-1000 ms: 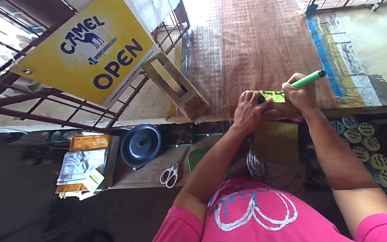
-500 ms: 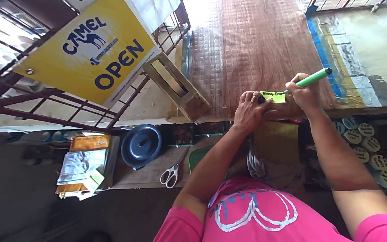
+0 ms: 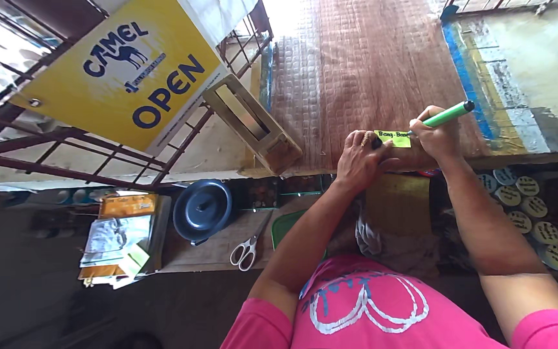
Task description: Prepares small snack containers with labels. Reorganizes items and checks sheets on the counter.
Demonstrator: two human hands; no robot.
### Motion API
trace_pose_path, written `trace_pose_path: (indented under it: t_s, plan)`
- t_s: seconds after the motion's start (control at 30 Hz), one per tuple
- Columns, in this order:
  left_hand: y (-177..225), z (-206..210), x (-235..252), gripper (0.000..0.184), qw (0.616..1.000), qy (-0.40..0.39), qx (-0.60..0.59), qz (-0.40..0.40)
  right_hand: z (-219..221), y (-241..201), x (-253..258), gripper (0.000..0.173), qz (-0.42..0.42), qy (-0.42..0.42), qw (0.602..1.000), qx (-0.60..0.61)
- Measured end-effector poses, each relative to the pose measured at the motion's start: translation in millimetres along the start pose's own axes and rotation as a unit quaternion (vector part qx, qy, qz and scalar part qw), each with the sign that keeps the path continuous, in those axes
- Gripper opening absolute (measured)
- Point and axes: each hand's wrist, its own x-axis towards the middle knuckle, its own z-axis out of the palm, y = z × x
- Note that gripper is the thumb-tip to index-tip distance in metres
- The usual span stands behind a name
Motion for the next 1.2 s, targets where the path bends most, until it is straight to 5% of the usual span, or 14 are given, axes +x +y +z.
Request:
trace_pose_path:
  t_s: [0.37, 0.63, 0.8, 1.2]
  plan:
    - [0.2, 1.0, 0.4, 0.041, 1.000, 0.011, 0.004, 0.003, -2.1, -0.3, 0.7, 0.016, 0.004, -0.006, 1.000, -0.004]
    - [-2.2, -0.3, -3.8, 0.040, 0.999, 0.030, -0.027, 0.007, -6.4, -2.2, 6.1, 0.016, -0.004, 0.060, 0.957, 0.283]
    - [-11.7, -15.9, -12.3, 0.025, 0.988, 0.131, -0.082, 0.026, -18.4, -6.5, -2.6, 0.008, -0.072, 0.045, 0.964, 0.252]
    - [-18.6, -11.4, -14.6, 0.026, 0.999, 0.024, -0.002, 0.024, 27.3, -24.9, -11.6, 0.019, 0.003, -0.023, 0.998, 0.058]
